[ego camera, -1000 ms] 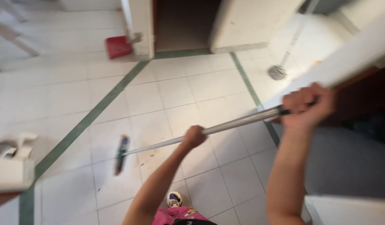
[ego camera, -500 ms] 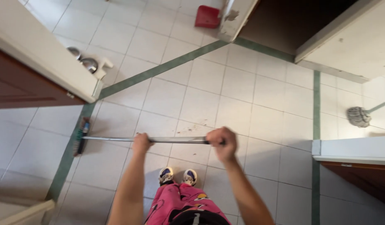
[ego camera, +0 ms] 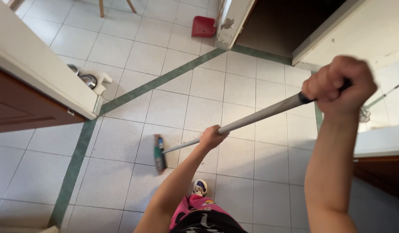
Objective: The person sweeps a tiled floor using a broom, moving around a glass dining table and chairs. They sweep debris toward a doorway and briefly reposition a chair to access the area underneath.
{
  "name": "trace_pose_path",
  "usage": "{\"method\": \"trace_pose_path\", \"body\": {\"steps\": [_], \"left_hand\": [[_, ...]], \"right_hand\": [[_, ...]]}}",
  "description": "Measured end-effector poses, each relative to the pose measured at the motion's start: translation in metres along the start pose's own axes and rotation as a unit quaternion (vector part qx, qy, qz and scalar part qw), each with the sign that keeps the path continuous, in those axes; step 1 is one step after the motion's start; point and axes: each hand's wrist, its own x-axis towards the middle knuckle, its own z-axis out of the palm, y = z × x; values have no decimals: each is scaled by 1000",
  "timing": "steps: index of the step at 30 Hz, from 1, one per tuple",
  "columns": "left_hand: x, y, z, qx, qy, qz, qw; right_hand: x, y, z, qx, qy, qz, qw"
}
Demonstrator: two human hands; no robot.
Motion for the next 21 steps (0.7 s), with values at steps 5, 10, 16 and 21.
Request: {"method": "trace_pose_path", "body": {"steps": [5,10,16,21], "left_hand": [[-10,13,-30,-76,9,52,996],[-23,-60,-79,-3,31,-23,999],[-51,-249,-123,88,166,-189,964],[-32,-269,-84,26,262,-201,944]], "right_hand": [[18,-44,68,-149,39,-108,982],[17,29,52,60,0,-103,993],[-72,176,142,197,15,-37,980],[-94,174,142,157,-122,23,980]]}}
